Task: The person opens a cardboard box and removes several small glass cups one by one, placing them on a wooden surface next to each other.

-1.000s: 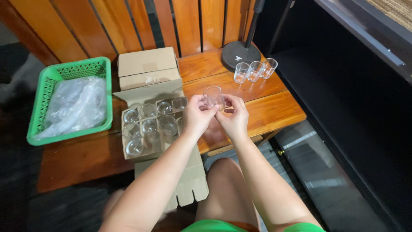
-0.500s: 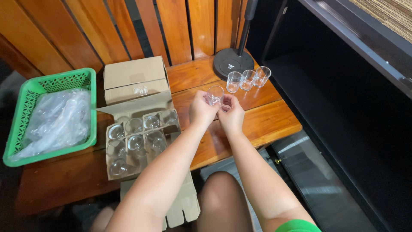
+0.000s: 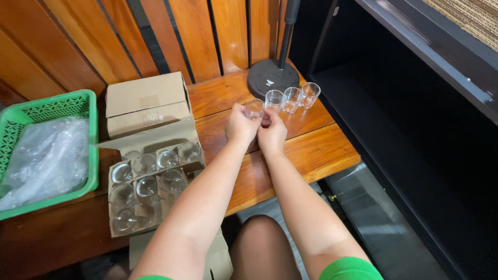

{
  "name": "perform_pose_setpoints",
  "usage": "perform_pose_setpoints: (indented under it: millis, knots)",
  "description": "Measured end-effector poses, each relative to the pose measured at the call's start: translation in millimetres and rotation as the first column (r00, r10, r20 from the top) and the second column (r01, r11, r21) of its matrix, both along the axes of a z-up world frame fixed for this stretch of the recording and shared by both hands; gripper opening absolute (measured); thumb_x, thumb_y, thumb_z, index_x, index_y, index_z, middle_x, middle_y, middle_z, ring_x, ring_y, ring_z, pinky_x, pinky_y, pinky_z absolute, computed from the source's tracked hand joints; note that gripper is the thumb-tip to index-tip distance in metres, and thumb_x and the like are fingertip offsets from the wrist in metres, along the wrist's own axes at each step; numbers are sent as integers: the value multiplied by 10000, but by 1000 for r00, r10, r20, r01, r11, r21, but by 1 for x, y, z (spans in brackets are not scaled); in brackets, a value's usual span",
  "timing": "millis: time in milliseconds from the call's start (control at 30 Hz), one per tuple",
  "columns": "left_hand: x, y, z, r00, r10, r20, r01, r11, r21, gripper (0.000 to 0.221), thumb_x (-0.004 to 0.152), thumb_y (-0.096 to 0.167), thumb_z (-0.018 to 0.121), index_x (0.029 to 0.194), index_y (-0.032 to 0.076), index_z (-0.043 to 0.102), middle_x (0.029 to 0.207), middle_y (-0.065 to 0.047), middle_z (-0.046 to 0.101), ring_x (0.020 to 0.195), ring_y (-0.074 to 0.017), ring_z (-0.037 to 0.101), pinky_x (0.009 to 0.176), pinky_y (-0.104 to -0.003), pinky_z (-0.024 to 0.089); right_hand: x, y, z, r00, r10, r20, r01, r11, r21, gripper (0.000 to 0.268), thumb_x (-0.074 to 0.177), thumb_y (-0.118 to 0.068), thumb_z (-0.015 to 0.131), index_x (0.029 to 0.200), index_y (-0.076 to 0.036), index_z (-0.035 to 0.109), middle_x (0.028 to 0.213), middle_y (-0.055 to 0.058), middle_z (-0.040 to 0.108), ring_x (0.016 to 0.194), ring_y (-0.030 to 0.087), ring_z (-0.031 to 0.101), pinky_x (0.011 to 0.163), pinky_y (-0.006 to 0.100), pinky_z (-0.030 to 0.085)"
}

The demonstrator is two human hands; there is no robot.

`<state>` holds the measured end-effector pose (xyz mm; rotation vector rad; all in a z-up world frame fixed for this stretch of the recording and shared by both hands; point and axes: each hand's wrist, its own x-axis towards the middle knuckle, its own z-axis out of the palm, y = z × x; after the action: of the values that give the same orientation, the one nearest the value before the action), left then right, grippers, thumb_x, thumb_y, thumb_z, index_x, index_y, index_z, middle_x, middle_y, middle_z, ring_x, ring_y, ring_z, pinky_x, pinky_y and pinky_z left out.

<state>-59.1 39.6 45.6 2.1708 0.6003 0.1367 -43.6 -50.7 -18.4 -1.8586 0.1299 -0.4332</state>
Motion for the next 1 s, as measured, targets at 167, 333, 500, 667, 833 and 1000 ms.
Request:
perform_pose_setpoints:
  millis: [167,333,500,667,833,1000]
  knots:
    - [9,-3,-5,1000,11,-9,-11,1000,-12,496,748,341,861,1144,201,597,1137,-86,726,1187,-333,689,982,-439,568,-3,2,7,1000,28,-10,-26,994,108,389,850,-102,786,1231,-47,726,1049,164,748,911,222,775,776,303,661]
    - [20,-3,-9,1000,22,-19,-22,1000,-19,516,751,357,858,1172,213,597,1155,-75,727,1196,-318,687,993,-424,567,-6,3,10,998,68,-18,-64,982,178,424,900,-144,782,1297,-29,683,1153,204,740,1023,272,764,877,354,633]
    - [15,-4,-4,1000,16,-1,-16,1000,-7,549,770,347,862,1228,186,607,1173,-91,736,1199,-322,689,1001,-438,568,-1,2,2,998,65,-21,-60,985,165,394,925,-187,764,1281,-33,693,1141,179,744,1060,271,756,883,332,625]
    - [21,3,-19,1000,15,0,-15,1000,-10,606,748,355,883,1259,191,601,1190,-72,737,1210,-300,686,999,-434,570,2,-2,-3,998,55,-12,-53,988,143,433,883,-130,805,1274,15,688,1153,227,731,1073,314,745,867,340,633]
    - [5,20,-22,1000,24,-3,-24,999,31,629,717,463,899,1224,213,623,1150,-13,744,1174,-248,703,961,-422,581,-11,-15,-5,995,68,66,-81,974,212,541,776,24,872,1274,71,666,1137,286,700,1047,360,742,852,366,640]
    - [-39,42,-10,971,-72,226,85,995,-46,347,750,327,867,1038,193,728,1010,-12,797,1018,-214,761,846,-369,616,-34,-5,-1,984,115,135,-134,981,141,350,800,-69,895,1121,-45,758,964,140,728,863,201,750,719,267,634]
